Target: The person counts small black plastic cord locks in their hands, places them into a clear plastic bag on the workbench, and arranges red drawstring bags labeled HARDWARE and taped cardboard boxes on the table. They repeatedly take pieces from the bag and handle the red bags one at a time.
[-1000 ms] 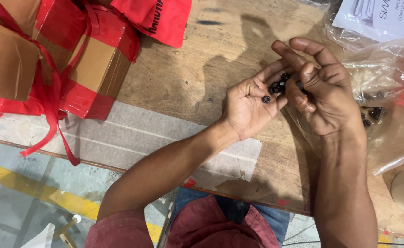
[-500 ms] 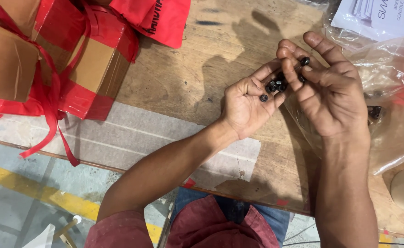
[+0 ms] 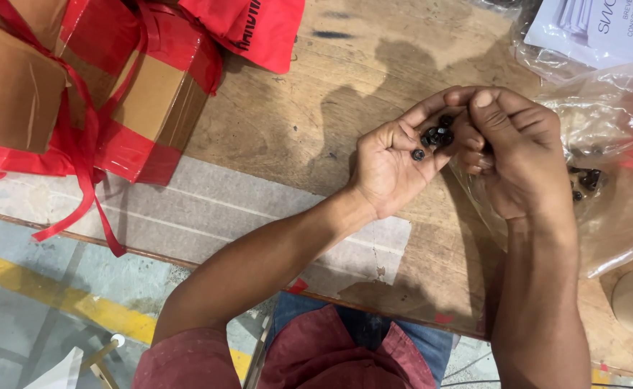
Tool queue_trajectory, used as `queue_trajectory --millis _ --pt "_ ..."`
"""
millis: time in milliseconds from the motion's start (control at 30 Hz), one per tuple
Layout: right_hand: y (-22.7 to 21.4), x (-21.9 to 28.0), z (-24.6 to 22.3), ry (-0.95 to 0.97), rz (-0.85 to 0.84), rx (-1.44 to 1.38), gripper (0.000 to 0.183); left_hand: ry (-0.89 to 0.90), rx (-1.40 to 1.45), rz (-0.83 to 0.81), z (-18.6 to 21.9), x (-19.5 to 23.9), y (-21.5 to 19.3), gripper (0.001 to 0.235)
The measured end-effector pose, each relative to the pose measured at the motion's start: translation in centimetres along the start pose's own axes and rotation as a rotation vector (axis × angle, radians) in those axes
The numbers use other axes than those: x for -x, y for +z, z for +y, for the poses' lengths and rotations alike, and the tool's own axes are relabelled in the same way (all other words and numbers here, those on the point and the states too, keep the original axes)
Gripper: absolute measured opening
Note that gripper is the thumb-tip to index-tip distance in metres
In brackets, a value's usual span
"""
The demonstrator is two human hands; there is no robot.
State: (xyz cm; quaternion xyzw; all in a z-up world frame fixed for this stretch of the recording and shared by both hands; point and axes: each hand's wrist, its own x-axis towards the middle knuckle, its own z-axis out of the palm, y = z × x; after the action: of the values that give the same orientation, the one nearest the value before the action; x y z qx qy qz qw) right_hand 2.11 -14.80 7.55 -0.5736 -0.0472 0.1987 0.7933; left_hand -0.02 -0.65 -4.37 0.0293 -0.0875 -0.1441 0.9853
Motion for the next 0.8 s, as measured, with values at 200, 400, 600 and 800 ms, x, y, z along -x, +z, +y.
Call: queue_trajectory --millis 200,400,600,800 --pt "1.3 -0.1 -1.1 -0.040 0.031 0.029 0.031 -0.030 -0.026 0.044 0.6 -0.2 2.2 0.071" --pt "-1.5 1.7 -3.0 -0.023 0.026 -0.271 0.018 -0.044 0.009 0.109 0.5 -0.5 2.0 0.074" --pt "-7.3 7.2 -5.3 -0.241 0.211 -0.172 0.025 -0.015 0.078 0.119 0.7 -1.3 2.2 0.068" --pt "-10.3 8.5 -3.6 -0.231 0.250 0.224 0.032 -0.006 0.047 0.123 0.4 -1.1 2.2 0.066"
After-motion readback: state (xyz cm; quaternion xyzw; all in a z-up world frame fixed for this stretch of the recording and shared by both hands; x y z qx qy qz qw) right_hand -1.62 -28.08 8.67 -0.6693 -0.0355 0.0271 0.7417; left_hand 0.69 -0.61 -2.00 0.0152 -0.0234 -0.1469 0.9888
